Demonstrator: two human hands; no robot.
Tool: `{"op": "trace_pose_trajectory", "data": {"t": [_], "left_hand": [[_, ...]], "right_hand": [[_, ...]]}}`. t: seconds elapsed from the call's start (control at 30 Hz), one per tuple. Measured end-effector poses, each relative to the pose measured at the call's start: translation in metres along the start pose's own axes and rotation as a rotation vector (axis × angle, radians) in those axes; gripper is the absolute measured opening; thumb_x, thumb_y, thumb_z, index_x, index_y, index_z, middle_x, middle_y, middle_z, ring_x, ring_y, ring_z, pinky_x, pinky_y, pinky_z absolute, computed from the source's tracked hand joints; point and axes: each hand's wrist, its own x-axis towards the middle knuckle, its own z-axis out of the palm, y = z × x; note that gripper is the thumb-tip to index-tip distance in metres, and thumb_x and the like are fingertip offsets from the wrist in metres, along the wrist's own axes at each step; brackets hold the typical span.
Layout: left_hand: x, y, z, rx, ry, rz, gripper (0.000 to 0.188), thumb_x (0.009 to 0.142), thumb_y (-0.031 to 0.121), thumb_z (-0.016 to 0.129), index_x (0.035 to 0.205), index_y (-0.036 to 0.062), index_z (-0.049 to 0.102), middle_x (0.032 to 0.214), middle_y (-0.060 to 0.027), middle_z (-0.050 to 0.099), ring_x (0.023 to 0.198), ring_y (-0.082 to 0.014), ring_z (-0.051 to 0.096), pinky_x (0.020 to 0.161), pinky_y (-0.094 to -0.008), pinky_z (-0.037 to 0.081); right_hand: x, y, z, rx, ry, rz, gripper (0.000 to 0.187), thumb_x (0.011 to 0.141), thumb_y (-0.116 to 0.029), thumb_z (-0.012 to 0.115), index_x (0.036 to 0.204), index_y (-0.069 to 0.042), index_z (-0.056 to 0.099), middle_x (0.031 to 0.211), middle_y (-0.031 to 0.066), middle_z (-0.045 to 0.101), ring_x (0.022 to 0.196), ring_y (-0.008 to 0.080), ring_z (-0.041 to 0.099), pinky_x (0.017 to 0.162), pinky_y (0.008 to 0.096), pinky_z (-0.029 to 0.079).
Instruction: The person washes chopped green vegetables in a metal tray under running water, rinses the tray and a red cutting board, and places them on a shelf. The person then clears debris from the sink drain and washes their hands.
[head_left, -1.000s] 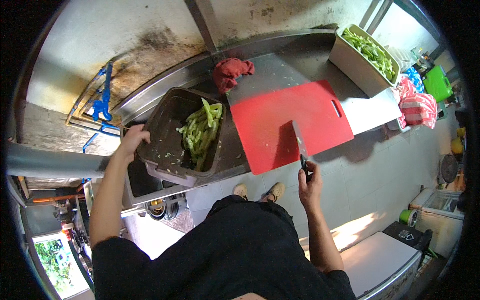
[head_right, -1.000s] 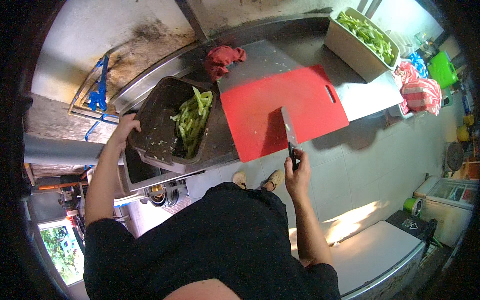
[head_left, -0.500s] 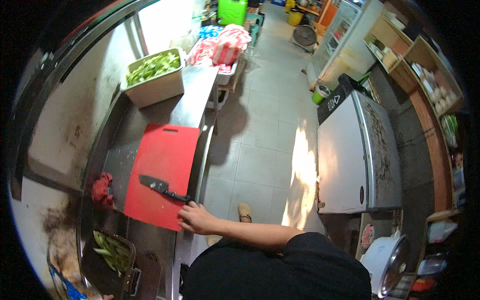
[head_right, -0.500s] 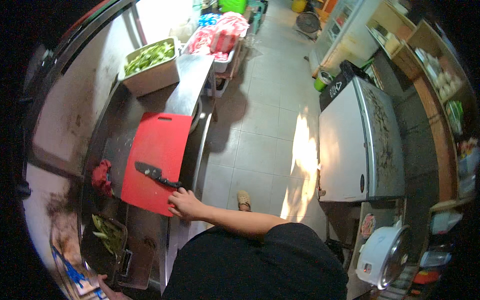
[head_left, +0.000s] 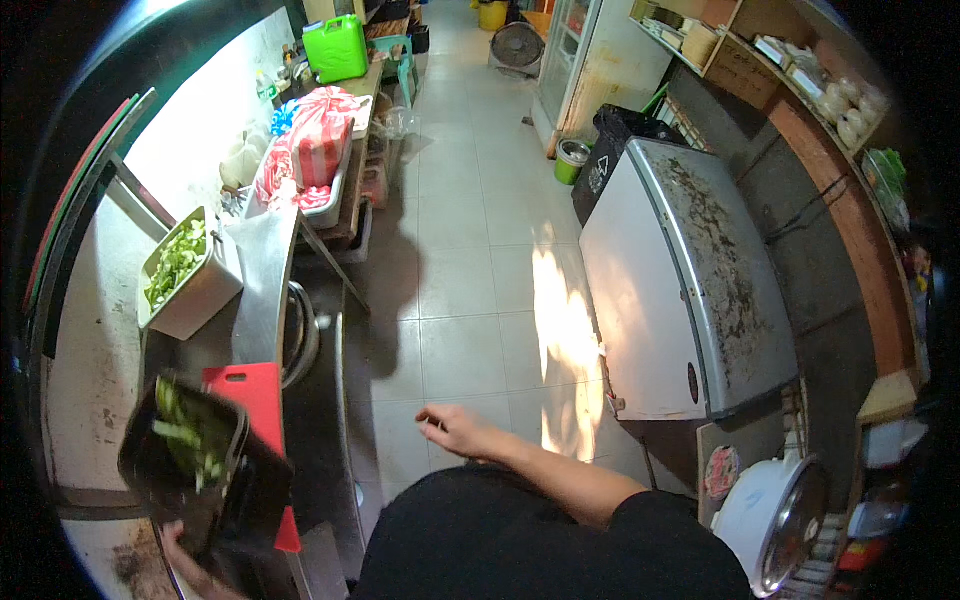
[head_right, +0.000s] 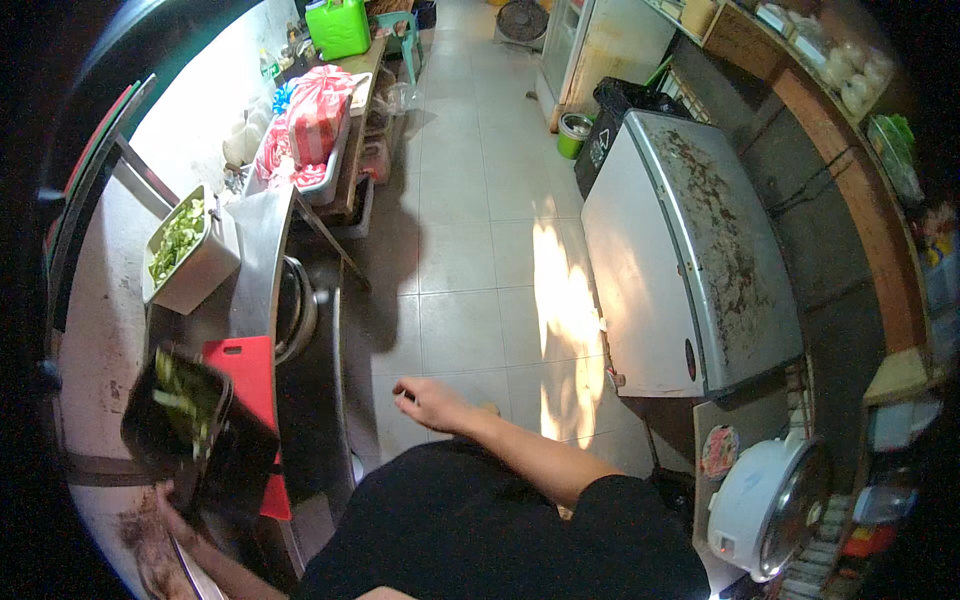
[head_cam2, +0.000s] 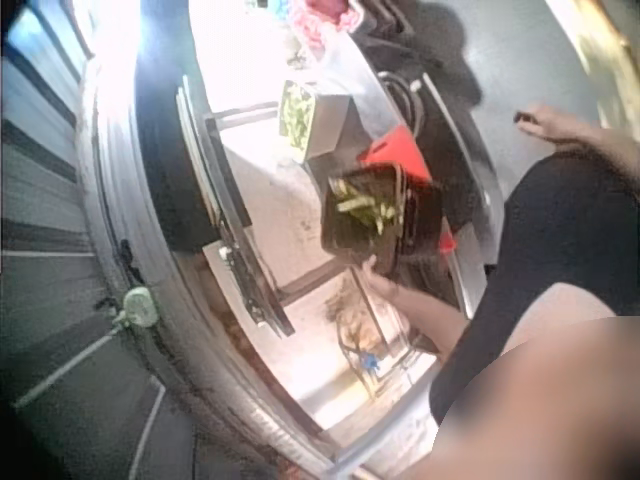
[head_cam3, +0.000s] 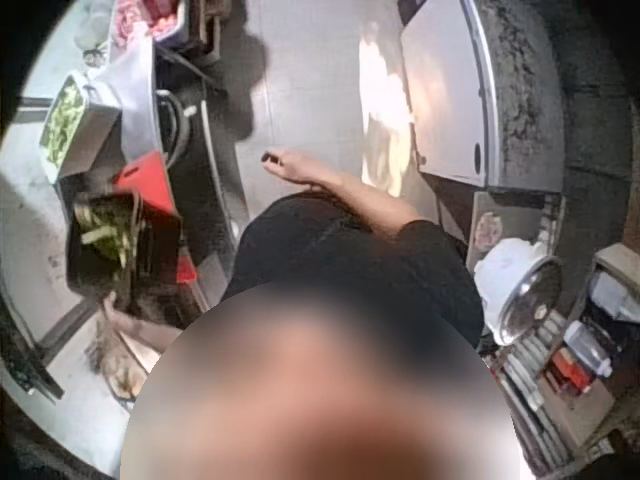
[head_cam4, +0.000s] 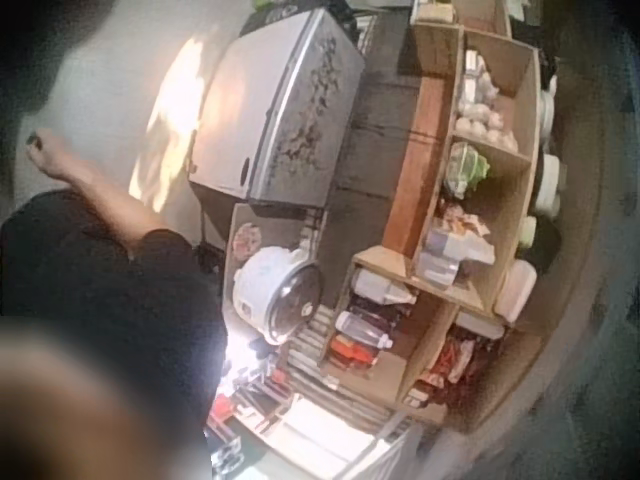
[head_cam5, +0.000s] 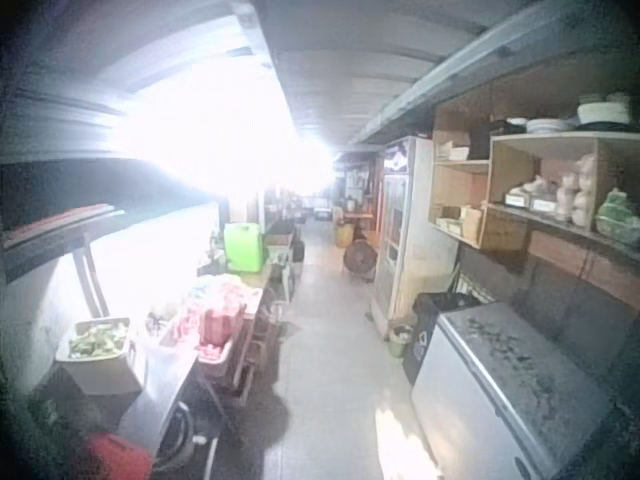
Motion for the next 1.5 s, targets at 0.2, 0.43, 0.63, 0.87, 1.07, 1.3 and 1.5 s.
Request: {"op": "trace_pose_trajectory", "data": {"t": [0.2,0.43,0.63,0.87,1.07,1.3,1.5], "left_hand": [[0.001,0.075,0.266,-0.436,-0.209,0.052,0.007,0.087,0.011,0.059,0.081,0.0061,0.059,0.077,-0.0028,0.058,0.072,-0.0126,0.057,0.070,-0.0289,0.048],[-0.027,0.151,0.546,-0.470,-0.600,-0.110,0.007,0.079,0.006,0.064,0.085,0.0053,0.060,0.074,-0.0023,0.060,0.067,-0.0121,0.055,0.064,-0.0268,0.043],[-0.035,0.206,0.758,-0.418,-1.017,-0.176,0.005,0.079,0.005,0.061,0.084,0.0033,0.059,0.076,-0.0030,0.061,0.066,-0.0126,0.058,0.062,-0.0258,0.048],[-0.037,0.294,0.966,-0.277,-1.355,-0.259,0.016,0.080,0.002,0.060,0.096,0.0002,0.062,0.083,-0.0048,0.065,0.069,-0.0132,0.061,0.066,-0.0263,0.051],[-0.029,0.376,1.089,-0.294,-1.417,-0.127,0.014,0.080,0.003,0.061,0.093,-0.0016,0.062,0.082,-0.0047,0.065,0.068,-0.0130,0.059,0.062,-0.0261,0.047],[-0.049,0.457,1.249,-0.317,-1.467,0.145,0.025,0.082,0.015,0.066,0.092,-0.0079,0.066,0.081,-0.0096,0.067,0.070,-0.0133,0.060,0.065,-0.0288,0.049],[-0.120,0.548,1.451,-0.019,-1.749,0.159,0.034,0.093,0.032,0.055,0.092,-0.0012,0.061,0.075,-0.0068,0.055,0.057,-0.0156,0.053,0.047,-0.0322,0.044]], "right_hand": [[-0.027,-0.011,-0.143,0.044,0.195,0.099,0.035,0.095,-0.030,0.059,0.117,-0.002,0.061,0.094,0.0185,0.069,0.087,0.0290,0.067,0.077,0.0386,0.053],[-0.009,-0.017,-0.258,0.015,0.589,0.056,0.036,0.092,-0.026,0.065,0.116,0.000,0.061,0.089,0.0130,0.066,0.080,0.0216,0.063,0.071,0.0329,0.051],[0.071,0.017,-0.356,-0.755,0.793,-0.059,0.063,0.076,-0.041,0.078,0.126,-0.010,0.054,0.121,0.0065,0.051,0.112,0.0261,0.045,0.095,0.0421,0.033],[0.176,0.059,-0.508,-0.930,1.022,0.028,0.047,0.078,-0.053,0.072,0.101,-0.012,0.063,0.101,0.0005,0.059,0.104,0.0214,0.050,0.089,0.0427,0.032],[0.230,0.080,-0.635,-1.028,1.106,0.028,0.039,0.085,-0.052,0.064,0.086,-0.013,0.058,0.085,0.0019,0.056,0.091,0.0228,0.052,0.089,0.0481,0.030],[0.272,0.131,-0.796,-1.095,1.264,-0.127,0.043,0.084,-0.049,0.068,0.069,-0.012,0.052,0.067,0.0028,0.054,0.071,0.0233,0.053,0.079,0.0441,0.033],[0.279,0.244,-0.966,-0.872,1.681,0.131,0.042,0.088,-0.043,0.068,0.069,-0.007,0.054,0.067,0.0122,0.060,0.066,0.0350,0.055,0.074,0.0449,0.037]]}}
